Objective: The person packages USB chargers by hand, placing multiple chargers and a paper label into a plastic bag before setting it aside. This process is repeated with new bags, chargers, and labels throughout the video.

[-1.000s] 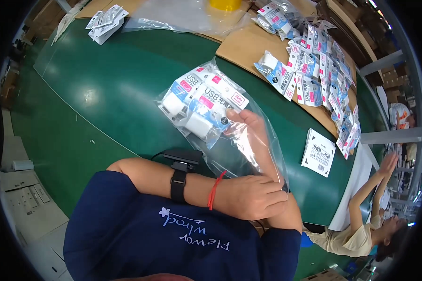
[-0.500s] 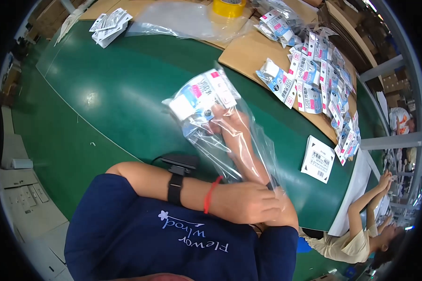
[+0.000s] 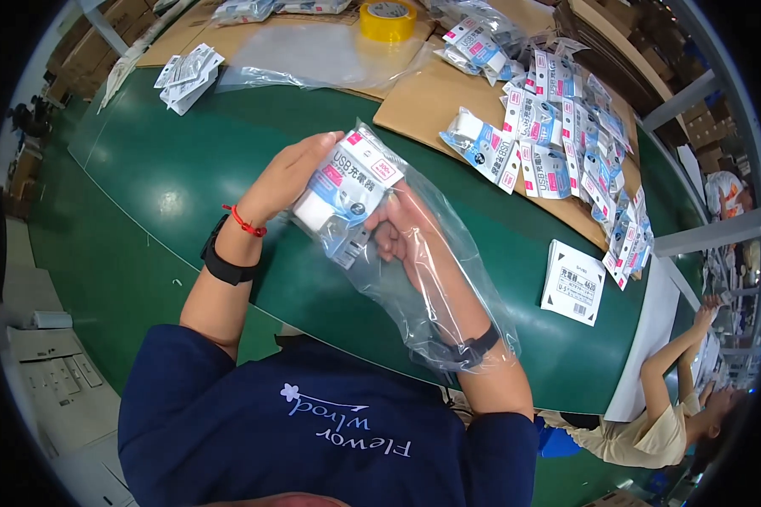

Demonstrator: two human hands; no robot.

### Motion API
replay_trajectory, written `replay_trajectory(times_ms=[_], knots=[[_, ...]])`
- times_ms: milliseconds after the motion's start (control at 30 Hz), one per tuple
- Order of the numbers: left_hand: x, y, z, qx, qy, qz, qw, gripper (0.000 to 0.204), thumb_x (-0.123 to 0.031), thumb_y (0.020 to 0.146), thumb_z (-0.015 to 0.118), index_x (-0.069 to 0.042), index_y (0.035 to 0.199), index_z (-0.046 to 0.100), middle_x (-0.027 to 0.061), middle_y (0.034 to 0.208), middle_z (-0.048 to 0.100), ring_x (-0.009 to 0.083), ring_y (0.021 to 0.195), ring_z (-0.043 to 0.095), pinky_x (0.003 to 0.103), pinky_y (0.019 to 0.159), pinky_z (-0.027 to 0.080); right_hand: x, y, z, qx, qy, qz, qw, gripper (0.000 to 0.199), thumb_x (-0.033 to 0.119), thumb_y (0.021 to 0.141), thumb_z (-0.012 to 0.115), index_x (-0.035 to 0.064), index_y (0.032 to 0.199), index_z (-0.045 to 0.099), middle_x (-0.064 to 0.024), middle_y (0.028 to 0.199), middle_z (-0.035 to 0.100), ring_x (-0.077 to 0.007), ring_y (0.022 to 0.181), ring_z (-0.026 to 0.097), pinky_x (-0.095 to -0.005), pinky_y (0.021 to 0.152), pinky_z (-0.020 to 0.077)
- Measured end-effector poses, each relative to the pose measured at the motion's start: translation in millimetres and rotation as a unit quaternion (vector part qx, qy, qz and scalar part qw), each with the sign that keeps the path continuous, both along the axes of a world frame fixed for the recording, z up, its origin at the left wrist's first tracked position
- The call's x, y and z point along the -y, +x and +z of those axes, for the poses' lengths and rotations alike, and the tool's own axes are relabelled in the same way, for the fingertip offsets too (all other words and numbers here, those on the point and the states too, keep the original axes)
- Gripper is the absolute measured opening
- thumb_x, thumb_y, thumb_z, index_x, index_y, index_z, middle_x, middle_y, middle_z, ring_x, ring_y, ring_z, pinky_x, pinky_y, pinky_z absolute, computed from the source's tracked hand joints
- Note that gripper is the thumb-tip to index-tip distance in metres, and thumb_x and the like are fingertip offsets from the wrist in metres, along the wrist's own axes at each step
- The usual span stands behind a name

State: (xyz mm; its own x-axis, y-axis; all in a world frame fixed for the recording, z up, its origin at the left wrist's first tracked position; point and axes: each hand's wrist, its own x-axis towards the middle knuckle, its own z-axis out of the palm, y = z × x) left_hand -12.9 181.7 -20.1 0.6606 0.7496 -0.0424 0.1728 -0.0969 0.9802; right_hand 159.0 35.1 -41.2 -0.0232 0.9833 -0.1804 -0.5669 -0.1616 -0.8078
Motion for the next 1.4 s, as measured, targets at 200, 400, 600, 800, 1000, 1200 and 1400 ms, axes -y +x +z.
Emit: replay_trajectory(times_ms=[200,400,600,800,1000,1200,1400], knots=[[8.6,13.3,2.7,-0.038,0.173,0.063,0.982,0.06,-0.042,0.096,0.043,0.009,0.127,0.047,0.03,0.117,0.057,0.0403,0.11,0.055,0.038,0.094,0.043,-5.5,-0.3,6.0,0.048,-0.04,-0.065,0.996,0.045,0.033,0.092,0.059,-0.0018,0.12,0.051,-0.0038,0.09,0.06,-0.0077,0.068,0.05,-0.0216,0.057,0.0397],[12.6,18.8,1.4,-0.146,0.245,0.037,0.958,0.057,-0.039,0.096,0.042,0.008,0.128,0.046,0.0318,0.113,0.057,0.0427,0.105,0.056,0.041,0.09,0.045,-6.4,-12.1,17.8,0.152,-0.085,-0.115,0.978,0.028,0.028,0.09,0.062,0.002,0.1,0.06,-0.0022,0.081,0.061,-0.0057,0.061,0.046,-0.0191,0.05,0.0331],[16.0,19.4,9.7,-0.122,0.209,0.058,0.968,0.054,-0.036,0.095,0.044,0.007,0.128,0.047,0.0305,0.113,0.057,0.0436,0.106,0.056,0.043,0.091,0.044,-16.0,-9.5,-5.7,0.18,-0.075,-0.098,0.976,0.024,0.028,0.09,0.062,0.0041,0.091,0.061,-0.0007,0.072,0.059,-0.0051,0.057,0.046,-0.0184,0.049,0.032],[35.1,42.4,17.9,-0.041,0.47,0.025,0.881,0.047,-0.033,0.092,0.051,-0.002,0.127,0.053,0.0224,0.125,0.054,0.0404,0.114,0.051,0.047,0.099,0.038,-14.9,0.1,-14.4,0.159,-0.059,-0.081,0.982,0.021,0.026,0.091,0.06,0.0051,0.095,0.061,-0.0004,0.075,0.059,-0.0054,0.061,0.05,-0.0192,0.052,0.0358],[44.6,33.1,9.9,-0.214,0.579,-0.061,0.784,0.047,-0.036,0.089,0.056,-0.009,0.128,0.053,0.0135,0.136,0.047,0.036,0.128,0.04,0.05,0.106,0.029,21.1,28.2,11.7,0.249,-0.023,0.032,0.968,0.032,0.025,0.093,0.058,0.0048,0.117,0.056,-0.0042,0.096,0.062,-0.0102,0.084,0.058,-0.0229,0.067,0.0464],[18.1,14.3,12.0,-0.199,0.578,-0.075,0.788,0.051,-0.037,0.088,0.057,-0.007,0.129,0.051,0.0155,0.137,0.046,0.0366,0.129,0.038,0.052,0.106,0.029,108.9,112.1,31.3,0.354,-0.11,0.199,0.907,0.029,0.026,0.092,0.059,0.0046,0.111,0.064,-0.0039,0.095,0.066,-0.0107,0.086,0.061,-0.0257,0.068,0.0502],[77.1,46.7,17.2,-0.129,0.556,-0.126,0.811,0.062,-0.039,0.088,0.056,0.003,0.132,0.042,0.0199,0.14,0.04,0.0349,0.131,0.036,0.052,0.109,0.023,104.5,145.0,94.2,0.608,-0.138,0.042,0.781,0.026,0.027,0.092,0.06,0.0038,0.102,0.067,-0.0031,0.078,0.066,-0.0089,0.065,0.056,-0.023,0.062,0.0462]])
